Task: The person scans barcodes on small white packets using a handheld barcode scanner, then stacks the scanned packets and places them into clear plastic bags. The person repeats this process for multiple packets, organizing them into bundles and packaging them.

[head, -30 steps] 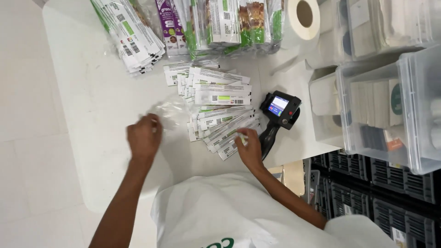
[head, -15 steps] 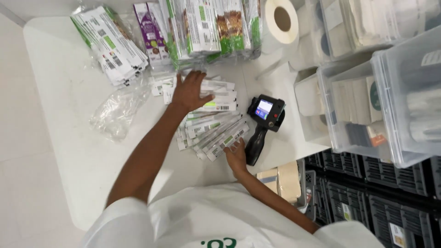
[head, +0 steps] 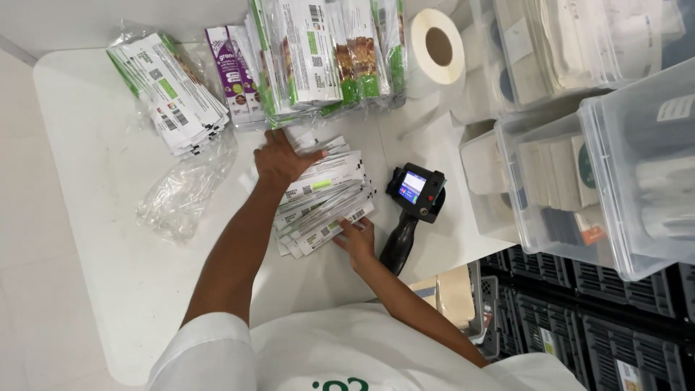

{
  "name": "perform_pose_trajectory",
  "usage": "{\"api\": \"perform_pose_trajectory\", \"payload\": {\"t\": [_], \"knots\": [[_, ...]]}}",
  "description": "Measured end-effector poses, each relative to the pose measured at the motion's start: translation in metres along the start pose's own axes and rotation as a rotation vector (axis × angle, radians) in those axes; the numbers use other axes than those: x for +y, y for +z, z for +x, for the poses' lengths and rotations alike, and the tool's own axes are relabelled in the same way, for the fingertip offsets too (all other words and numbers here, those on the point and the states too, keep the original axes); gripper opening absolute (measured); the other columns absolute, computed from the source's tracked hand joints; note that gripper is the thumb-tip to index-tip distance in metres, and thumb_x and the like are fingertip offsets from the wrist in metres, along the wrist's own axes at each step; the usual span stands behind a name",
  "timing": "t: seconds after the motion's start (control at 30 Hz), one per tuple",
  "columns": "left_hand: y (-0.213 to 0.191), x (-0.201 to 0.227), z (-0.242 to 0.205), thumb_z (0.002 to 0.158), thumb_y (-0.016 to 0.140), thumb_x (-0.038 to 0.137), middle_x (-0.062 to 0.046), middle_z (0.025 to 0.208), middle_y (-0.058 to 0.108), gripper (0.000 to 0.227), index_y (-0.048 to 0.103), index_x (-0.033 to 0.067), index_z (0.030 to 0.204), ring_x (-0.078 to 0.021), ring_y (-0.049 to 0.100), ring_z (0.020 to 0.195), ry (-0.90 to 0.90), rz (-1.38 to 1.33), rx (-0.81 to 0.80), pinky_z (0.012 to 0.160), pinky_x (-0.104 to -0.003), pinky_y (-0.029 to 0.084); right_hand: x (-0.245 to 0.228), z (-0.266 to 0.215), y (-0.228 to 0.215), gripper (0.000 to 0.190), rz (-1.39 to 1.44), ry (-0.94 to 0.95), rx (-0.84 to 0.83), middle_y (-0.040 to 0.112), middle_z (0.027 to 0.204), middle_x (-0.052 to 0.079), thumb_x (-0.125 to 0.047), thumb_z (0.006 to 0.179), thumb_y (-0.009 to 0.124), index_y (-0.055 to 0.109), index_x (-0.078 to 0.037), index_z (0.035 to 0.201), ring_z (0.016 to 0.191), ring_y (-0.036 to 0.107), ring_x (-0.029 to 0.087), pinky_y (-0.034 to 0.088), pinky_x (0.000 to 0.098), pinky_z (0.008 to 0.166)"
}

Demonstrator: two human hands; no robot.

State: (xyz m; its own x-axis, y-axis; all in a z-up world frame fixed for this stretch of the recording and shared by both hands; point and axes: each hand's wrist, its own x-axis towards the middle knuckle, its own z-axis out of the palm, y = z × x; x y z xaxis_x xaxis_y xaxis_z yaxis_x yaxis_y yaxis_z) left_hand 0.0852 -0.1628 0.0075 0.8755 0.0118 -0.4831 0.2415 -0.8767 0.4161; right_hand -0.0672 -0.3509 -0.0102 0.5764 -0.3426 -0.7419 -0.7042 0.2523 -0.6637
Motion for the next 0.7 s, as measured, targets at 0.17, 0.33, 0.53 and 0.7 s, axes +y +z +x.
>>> {"api": "perform_pose_trajectory", "payload": {"t": [0.17,0.33,0.53,0.7], "knots": [[-0.008,0.013,-0.012,0.070,0.016,0.110,-0.020,0.157,0.042,0.135,0.045,0.0046,0.150,-0.0374,0.038,0.147,-0.076,0.095,-0.163,0.118,-0.049,0.029,0.009,0.024,-0.011,0.085,-0.148,0.052,0.079,0.040,0.139,0.023,-0.025,0.094,0.077,0.025,-0.002,0.156,0.130,0.052,0.033,0.062,0.0514,0.093],[-0.015,0.031,-0.064,0.058,0.047,0.106,-0.024,0.163,0.029,0.147,0.025,0.0044,0.161,-0.0450,0.036,0.147,-0.037,-0.128,-0.442,0.116,-0.058,0.037,0.003,0.035,-0.002,0.079,-0.026,0.025,0.025,0.037,0.144,0.024,-0.014,0.097,0.067,0.020,-0.004,0.159,0.131,0.050,0.036,0.063,0.0540,0.093],[0.022,0.034,-0.088,0.063,0.058,0.097,-0.017,0.154,0.050,0.125,0.041,0.0088,0.151,-0.0354,0.036,0.148,0.068,0.049,-0.483,0.117,-0.060,0.028,-0.019,0.009,0.003,0.068,-0.059,-0.004,-0.069,0.045,0.144,0.024,-0.012,0.101,0.052,0.022,-0.008,0.162,0.128,0.054,0.035,0.064,0.0501,0.089],[0.078,0.020,-0.082,0.058,0.077,0.076,-0.016,0.145,0.055,0.126,0.026,0.0136,0.155,-0.0402,0.049,0.135,0.020,-0.077,-0.415,0.105,-0.063,0.039,-0.018,0.014,-0.011,0.072,-0.077,-0.002,-0.142,0.046,0.144,0.023,-0.010,0.097,0.058,0.027,-0.010,0.162,0.127,0.051,0.034,0.064,0.0489,0.087]]}}
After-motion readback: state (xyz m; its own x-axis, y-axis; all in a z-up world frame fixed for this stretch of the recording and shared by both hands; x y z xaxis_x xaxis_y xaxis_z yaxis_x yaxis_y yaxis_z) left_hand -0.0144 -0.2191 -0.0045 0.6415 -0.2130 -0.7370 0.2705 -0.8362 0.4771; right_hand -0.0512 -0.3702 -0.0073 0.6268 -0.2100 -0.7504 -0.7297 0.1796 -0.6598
